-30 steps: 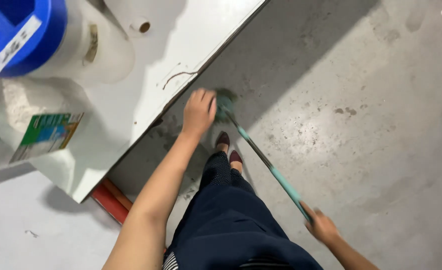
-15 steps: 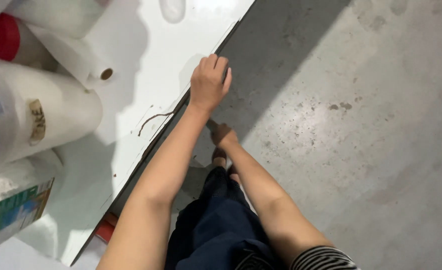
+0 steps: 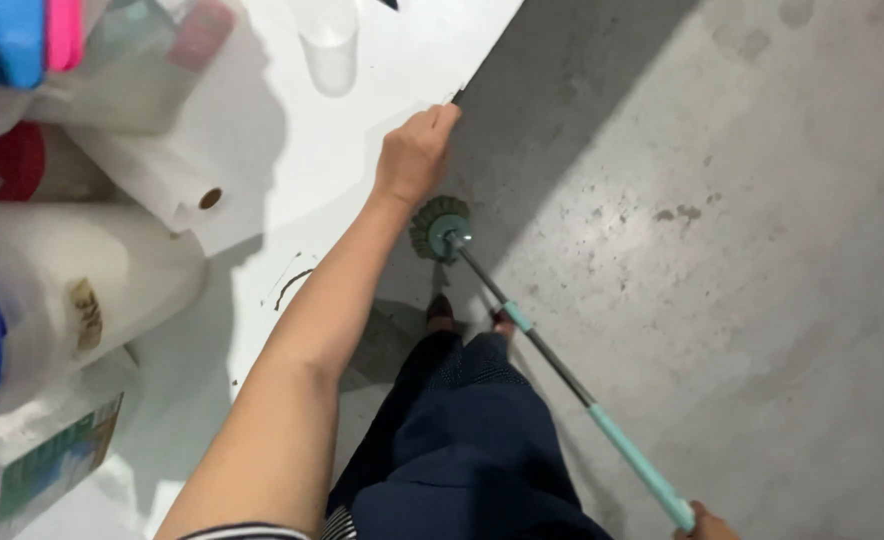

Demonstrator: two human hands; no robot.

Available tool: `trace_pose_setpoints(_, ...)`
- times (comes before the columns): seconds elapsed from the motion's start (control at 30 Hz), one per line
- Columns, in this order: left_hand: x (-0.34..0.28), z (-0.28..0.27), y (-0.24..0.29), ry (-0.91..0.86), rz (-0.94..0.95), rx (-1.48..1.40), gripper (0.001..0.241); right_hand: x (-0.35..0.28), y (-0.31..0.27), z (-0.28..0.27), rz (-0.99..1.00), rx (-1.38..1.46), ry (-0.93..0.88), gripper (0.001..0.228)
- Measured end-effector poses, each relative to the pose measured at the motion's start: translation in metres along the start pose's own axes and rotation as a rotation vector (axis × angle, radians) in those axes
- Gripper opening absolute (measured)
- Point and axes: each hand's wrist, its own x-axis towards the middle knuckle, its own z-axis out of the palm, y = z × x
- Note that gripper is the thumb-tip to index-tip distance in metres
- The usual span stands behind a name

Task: Mopping the concrete floor in a bakery kitchen area using a spin mop and bucket.

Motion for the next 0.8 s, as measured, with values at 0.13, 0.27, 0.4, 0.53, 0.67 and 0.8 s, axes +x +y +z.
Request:
trace_pose_setpoints(0.13, 0.013, -0.019, 0.013, -0.054, -0.044, 0.030, 0.023, 0.026, -0.070, -0.105, -0.205, -0.015, 0.070, 0.070)
trace_pose_setpoints(0.27, 0.020, -0.016, 0.010, -0.044, -0.052, 0.097, 0.021, 0.040, -0.251, -0.258, -0.183, -0.088, 0.003, 0.078)
trace_pose_setpoints(0.4, 0.022, -0.023, 0.015, -0.083, -0.057, 0.067, 0.022, 0.073, -0.455, -0.317, -0.502, 0.102, 0.144, 0.056)
trace_pose_setpoints(0.53, 0.028, -0.018, 0.016, -0.132, -0.099, 0.082, 0.023, 0.098, -0.651, -0.362, -0.783, 0.306, 0.171, 0.048)
trace_pose_setpoints(0.67, 0.031, -0.016, 0.016, -0.116, -0.104, 0.104, 0.021, 0.050, -0.670, -0.449, -0.656, 0.299, 0.033, 0.044)
trace_pose_setpoints(0.8, 0.029, -0.014, 0.019, -0.156, -0.106, 0.129, 0.019, 0.147, -0.530, -0.363, -0.649, 0.191, 0.173, 0.046)
